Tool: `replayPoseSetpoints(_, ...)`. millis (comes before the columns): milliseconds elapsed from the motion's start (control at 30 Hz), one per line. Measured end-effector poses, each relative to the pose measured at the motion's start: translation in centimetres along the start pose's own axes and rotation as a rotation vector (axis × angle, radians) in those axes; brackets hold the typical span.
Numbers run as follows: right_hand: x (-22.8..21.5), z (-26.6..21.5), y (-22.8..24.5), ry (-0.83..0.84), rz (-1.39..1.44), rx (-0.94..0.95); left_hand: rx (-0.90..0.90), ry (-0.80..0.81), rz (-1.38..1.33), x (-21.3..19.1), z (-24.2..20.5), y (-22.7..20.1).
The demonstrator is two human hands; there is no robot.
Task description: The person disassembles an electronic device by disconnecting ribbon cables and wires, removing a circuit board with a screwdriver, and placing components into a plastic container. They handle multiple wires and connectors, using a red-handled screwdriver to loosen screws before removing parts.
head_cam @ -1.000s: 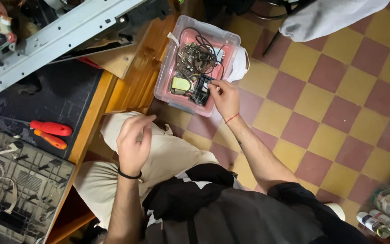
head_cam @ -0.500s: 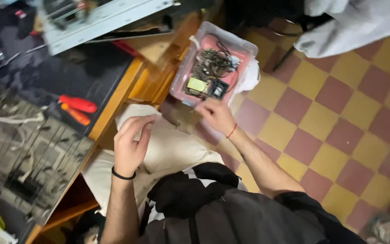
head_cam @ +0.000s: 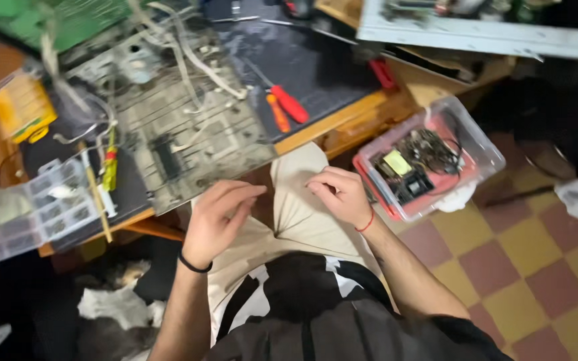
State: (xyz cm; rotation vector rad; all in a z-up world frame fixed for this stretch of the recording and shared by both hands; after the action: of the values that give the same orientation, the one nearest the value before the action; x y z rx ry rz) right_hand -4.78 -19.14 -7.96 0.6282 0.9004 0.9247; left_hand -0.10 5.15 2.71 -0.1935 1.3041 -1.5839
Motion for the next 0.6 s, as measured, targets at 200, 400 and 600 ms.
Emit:
replayPoseSetpoints(200,2.5,4.1,3.5,0.039,0.016,-0.105,-0.034,-0.259,0.114,-5.3,-2.8,0.4)
replayPoseSetpoints(400,5.0,8.4,5.7,0.026,-0.054,-0.239,-0.068,-0.361,0.209,-8.3,-3.5,1.3)
replayPoseSetpoints(600,6.2,13.3,6.3,0.005,-0.190,-0.214,-0.107,-0.322,0.250,-9.9,-2.8,2.7)
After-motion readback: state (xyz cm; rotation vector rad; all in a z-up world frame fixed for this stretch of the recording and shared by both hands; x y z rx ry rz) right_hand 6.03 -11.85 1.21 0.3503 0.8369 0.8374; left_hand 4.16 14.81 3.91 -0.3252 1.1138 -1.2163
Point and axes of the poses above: each hand's wrist, its own z-axis towards the middle knuckle, its own x-axis out of the palm, y = z × x, the point moved 3 cm from there along z, towards the middle knuckle, and after that the axes turned 12 degrees about -z, right-handed, at the moved point
